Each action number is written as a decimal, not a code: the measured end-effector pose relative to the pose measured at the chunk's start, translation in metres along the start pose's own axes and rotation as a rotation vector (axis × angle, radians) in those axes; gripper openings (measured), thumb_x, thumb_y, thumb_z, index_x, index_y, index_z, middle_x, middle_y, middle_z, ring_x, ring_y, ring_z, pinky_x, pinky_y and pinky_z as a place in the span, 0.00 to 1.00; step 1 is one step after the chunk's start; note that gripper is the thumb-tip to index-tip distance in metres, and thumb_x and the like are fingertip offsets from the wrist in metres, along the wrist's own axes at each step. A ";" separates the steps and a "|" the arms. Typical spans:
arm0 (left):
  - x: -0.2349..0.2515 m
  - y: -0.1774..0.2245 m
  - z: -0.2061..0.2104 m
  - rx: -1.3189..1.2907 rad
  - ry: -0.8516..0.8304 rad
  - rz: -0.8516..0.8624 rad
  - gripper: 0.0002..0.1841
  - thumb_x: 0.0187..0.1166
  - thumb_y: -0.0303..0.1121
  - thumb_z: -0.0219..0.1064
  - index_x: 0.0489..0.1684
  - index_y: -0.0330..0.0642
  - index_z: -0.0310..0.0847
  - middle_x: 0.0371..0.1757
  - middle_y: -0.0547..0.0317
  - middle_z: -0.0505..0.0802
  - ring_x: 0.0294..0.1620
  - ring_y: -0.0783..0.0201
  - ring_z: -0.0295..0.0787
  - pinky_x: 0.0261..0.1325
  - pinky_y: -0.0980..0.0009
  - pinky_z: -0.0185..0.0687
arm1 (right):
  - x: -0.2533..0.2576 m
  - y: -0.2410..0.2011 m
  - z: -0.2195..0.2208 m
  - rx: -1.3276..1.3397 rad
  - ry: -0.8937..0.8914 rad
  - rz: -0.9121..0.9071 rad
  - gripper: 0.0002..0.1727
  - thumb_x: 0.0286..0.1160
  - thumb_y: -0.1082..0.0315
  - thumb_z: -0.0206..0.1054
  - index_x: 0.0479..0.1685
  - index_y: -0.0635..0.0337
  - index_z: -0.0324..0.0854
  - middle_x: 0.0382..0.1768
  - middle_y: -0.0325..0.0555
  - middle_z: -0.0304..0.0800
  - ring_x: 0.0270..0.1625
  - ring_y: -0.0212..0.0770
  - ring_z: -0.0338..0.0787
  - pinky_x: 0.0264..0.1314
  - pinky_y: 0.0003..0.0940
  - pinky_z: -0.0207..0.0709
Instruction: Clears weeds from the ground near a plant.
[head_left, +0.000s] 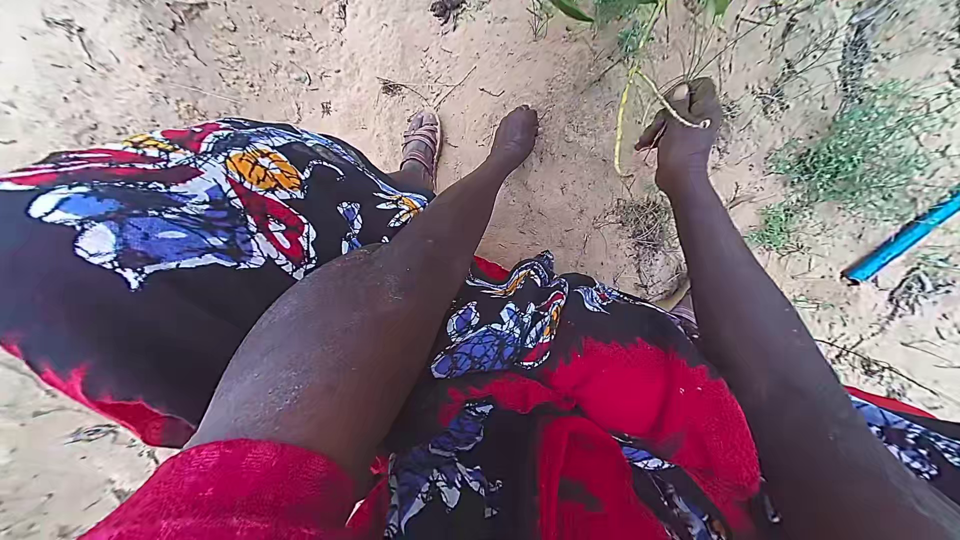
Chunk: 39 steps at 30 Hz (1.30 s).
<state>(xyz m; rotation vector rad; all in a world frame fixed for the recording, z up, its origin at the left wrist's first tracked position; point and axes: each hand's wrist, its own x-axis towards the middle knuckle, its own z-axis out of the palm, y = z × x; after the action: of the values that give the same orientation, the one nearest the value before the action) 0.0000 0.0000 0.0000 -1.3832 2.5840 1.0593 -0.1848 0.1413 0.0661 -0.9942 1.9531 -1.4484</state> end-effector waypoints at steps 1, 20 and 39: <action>-0.013 0.011 -0.013 0.016 -0.050 -0.044 0.18 0.90 0.29 0.55 0.69 0.25 0.77 0.77 0.32 0.79 0.82 0.39 0.73 0.84 0.45 0.66 | 0.003 -0.002 -0.015 -0.029 -0.050 0.042 0.11 0.95 0.64 0.45 0.48 0.60 0.70 0.20 0.29 0.71 0.17 0.27 0.77 0.29 0.29 0.84; -0.025 0.076 0.008 -0.338 -0.350 -0.068 0.17 0.90 0.24 0.49 0.73 0.35 0.69 0.47 0.51 0.87 0.37 0.64 0.86 0.45 0.68 0.84 | -0.130 0.101 0.010 -0.434 -0.141 0.423 0.18 0.76 0.65 0.71 0.60 0.65 0.87 0.57 0.64 0.90 0.62 0.60 0.87 0.66 0.64 0.75; -0.038 0.077 0.032 -0.375 -0.358 -0.036 0.16 0.91 0.28 0.52 0.71 0.33 0.72 0.46 0.50 0.88 0.36 0.66 0.85 0.45 0.69 0.83 | -0.122 0.078 0.022 -0.748 -0.466 0.397 0.29 0.97 0.51 0.44 0.58 0.71 0.81 0.56 0.71 0.88 0.66 0.69 0.86 0.65 0.69 0.75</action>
<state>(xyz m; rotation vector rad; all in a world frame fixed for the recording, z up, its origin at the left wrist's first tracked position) -0.0436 0.0748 0.0298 -1.1520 2.1746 1.6736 -0.1143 0.2385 -0.0184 -1.0268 2.1720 -0.2145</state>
